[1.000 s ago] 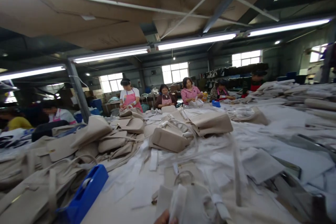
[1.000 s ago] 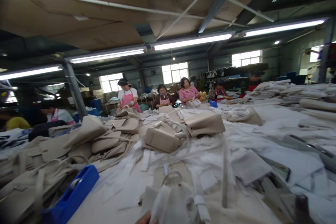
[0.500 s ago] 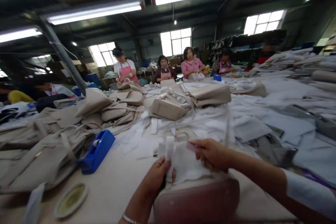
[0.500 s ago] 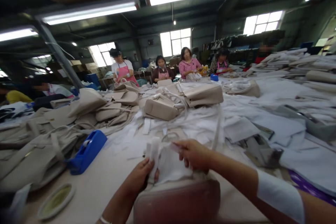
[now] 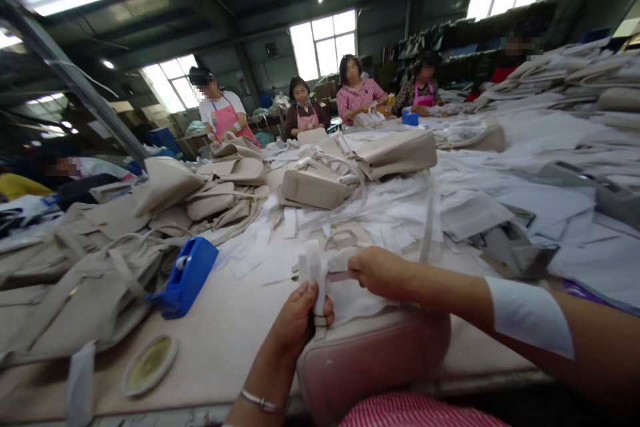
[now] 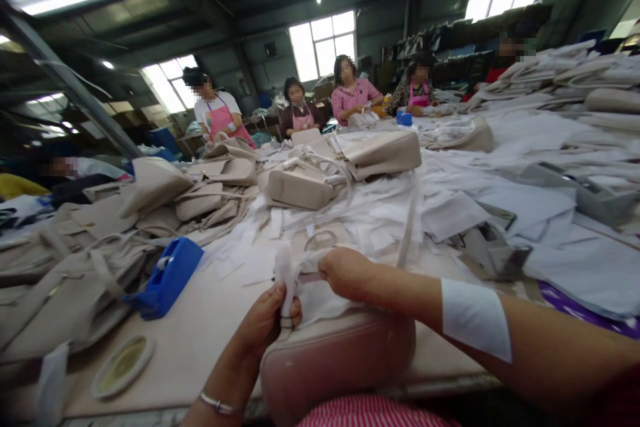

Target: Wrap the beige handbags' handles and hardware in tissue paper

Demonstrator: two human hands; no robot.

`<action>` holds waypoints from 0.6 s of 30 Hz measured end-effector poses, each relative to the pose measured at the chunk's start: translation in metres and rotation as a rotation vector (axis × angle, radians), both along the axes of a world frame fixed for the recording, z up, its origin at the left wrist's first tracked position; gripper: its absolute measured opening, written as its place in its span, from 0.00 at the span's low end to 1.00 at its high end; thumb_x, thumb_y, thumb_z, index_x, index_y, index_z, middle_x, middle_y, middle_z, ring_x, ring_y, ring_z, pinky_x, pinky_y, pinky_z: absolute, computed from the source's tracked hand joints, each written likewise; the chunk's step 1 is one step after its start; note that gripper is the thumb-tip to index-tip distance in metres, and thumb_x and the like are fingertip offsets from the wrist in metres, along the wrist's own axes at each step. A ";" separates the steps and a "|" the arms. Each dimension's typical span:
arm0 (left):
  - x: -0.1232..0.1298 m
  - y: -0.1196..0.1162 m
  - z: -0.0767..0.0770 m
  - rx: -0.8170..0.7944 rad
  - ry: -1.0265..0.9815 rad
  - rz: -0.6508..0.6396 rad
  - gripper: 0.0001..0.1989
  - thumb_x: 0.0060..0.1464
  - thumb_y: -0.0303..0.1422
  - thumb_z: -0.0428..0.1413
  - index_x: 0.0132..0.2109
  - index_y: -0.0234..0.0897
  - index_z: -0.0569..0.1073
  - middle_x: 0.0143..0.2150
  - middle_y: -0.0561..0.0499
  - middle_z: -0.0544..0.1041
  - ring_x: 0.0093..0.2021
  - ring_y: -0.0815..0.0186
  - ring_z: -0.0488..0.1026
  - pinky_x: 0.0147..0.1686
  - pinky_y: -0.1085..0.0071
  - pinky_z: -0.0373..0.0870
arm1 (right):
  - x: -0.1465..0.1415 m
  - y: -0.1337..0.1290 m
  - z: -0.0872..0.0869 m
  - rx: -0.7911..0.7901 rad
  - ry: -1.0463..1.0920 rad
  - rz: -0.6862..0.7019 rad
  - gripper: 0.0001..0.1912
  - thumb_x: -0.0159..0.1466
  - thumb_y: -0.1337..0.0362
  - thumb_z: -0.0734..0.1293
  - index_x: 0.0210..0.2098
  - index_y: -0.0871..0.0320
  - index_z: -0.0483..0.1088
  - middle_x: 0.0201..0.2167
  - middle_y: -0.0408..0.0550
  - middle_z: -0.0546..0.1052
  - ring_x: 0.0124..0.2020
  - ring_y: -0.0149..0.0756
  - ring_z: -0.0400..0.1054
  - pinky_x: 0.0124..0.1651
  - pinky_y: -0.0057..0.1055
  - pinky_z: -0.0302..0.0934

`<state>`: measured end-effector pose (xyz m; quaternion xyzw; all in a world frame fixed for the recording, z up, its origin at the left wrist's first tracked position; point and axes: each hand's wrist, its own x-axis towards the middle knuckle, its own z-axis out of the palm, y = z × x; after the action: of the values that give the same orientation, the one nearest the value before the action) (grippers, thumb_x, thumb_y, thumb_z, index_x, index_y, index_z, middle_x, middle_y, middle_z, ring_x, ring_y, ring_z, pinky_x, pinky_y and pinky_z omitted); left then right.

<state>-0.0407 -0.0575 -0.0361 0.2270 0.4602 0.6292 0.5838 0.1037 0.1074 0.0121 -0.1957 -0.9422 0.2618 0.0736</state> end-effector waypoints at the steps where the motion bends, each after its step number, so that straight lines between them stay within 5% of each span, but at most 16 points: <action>1: 0.000 0.000 -0.001 0.006 0.034 0.001 0.20 0.57 0.48 0.56 0.41 0.33 0.67 0.23 0.52 0.71 0.20 0.70 0.68 0.22 0.75 0.61 | -0.004 -0.001 -0.005 0.043 0.005 0.021 0.08 0.50 0.76 0.67 0.19 0.59 0.73 0.15 0.47 0.68 0.20 0.35 0.62 0.30 0.32 0.52; 7: -0.005 0.000 -0.013 0.015 0.171 0.023 0.24 0.56 0.52 0.54 0.42 0.33 0.68 0.22 0.52 0.71 0.18 0.70 0.66 0.19 0.75 0.58 | -0.020 -0.006 -0.025 0.160 0.203 0.037 0.11 0.49 0.78 0.65 0.19 0.57 0.74 0.16 0.51 0.72 0.23 0.41 0.67 0.32 0.35 0.58; 13: -0.004 -0.001 -0.011 -0.070 0.306 0.004 0.31 0.49 0.60 0.54 0.42 0.35 0.66 0.21 0.53 0.70 0.17 0.70 0.64 0.18 0.74 0.55 | -0.025 -0.008 -0.048 0.225 0.146 0.073 0.09 0.48 0.74 0.65 0.22 0.58 0.76 0.21 0.52 0.76 0.25 0.42 0.70 0.35 0.34 0.63; 16: -0.002 0.001 -0.008 -0.070 0.376 -0.032 0.34 0.48 0.61 0.54 0.45 0.34 0.67 0.20 0.53 0.71 0.17 0.71 0.62 0.18 0.74 0.53 | -0.029 -0.012 -0.043 0.119 0.192 0.044 0.10 0.49 0.74 0.63 0.24 0.59 0.76 0.23 0.51 0.77 0.28 0.40 0.70 0.34 0.32 0.63; 18: -0.001 0.003 -0.009 -0.053 0.403 -0.047 0.34 0.48 0.61 0.55 0.46 0.34 0.68 0.19 0.54 0.70 0.16 0.72 0.59 0.19 0.74 0.50 | -0.033 -0.016 -0.033 -0.125 0.127 0.015 0.10 0.49 0.74 0.61 0.22 0.59 0.74 0.21 0.48 0.75 0.22 0.34 0.68 0.27 0.27 0.60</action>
<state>-0.0415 -0.0543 -0.0447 0.3436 0.5787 0.5448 0.5001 0.0707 0.0911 -0.0205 -0.1760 -0.9189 0.3325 0.1191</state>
